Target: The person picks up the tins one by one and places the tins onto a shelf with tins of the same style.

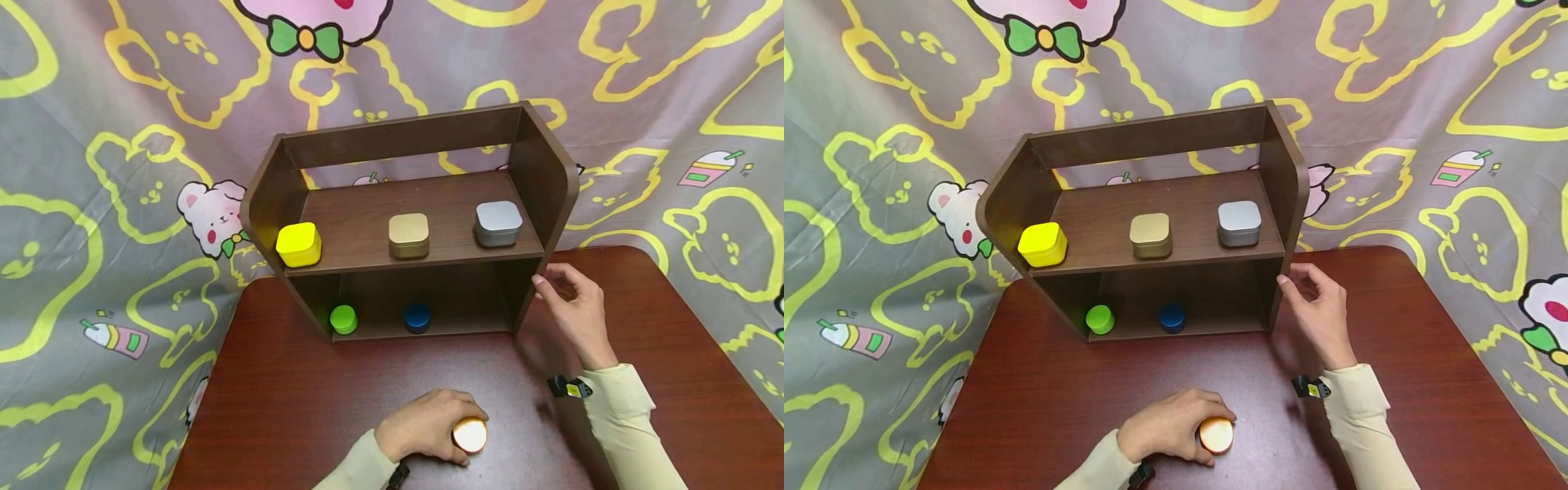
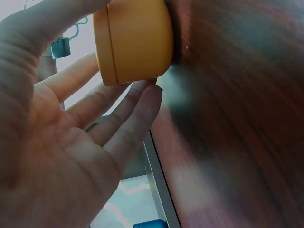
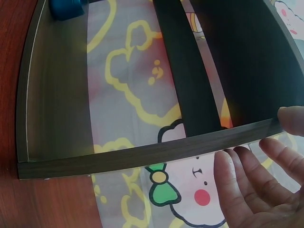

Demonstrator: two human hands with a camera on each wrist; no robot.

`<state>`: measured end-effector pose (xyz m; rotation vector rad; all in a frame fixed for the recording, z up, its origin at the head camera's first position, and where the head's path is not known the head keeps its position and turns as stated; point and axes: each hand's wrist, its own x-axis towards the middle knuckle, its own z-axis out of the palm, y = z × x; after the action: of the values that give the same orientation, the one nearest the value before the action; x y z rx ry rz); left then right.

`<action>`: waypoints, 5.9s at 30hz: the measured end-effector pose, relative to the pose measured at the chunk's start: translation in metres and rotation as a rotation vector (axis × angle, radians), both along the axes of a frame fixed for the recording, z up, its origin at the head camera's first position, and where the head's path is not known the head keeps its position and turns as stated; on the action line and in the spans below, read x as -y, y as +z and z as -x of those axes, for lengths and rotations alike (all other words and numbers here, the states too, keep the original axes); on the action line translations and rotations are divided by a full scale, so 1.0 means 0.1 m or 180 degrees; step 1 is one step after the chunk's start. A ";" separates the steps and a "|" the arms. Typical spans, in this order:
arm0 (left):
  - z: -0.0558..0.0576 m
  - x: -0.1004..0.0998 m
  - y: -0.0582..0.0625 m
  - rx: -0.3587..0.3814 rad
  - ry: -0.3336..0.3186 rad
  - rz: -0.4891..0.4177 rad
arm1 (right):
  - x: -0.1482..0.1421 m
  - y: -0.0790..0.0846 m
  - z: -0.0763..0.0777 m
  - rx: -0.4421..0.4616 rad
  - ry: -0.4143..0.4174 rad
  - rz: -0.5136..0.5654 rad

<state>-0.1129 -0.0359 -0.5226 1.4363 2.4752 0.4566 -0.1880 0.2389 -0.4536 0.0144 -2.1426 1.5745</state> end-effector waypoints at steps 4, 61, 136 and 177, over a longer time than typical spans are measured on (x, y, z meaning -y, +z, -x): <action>0.00 0.00 -0.01 -0.0031 -0.0012 -0.0048 | 0.00 0.00 0.00 -0.0004 -0.0003 -0.0004; 0.22 0.10 0.23 0.0066 0.0380 -0.0476 | -0.02 -0.01 -0.01 0.0039 0.0028 -0.0027; 0.77 0.00 0.44 -0.0102 0.1018 -0.0937 | 0.00 -0.01 0.00 0.0024 0.0011 -0.0042; 1.06 -0.27 0.51 -0.0233 0.1160 -0.0915 | -0.04 -0.01 0.00 -0.0014 0.0100 -0.0092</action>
<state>-0.2184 -0.0094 -0.4719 1.1021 2.8327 0.8760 -0.1882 0.2432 -0.4549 0.0611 -2.1717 1.5595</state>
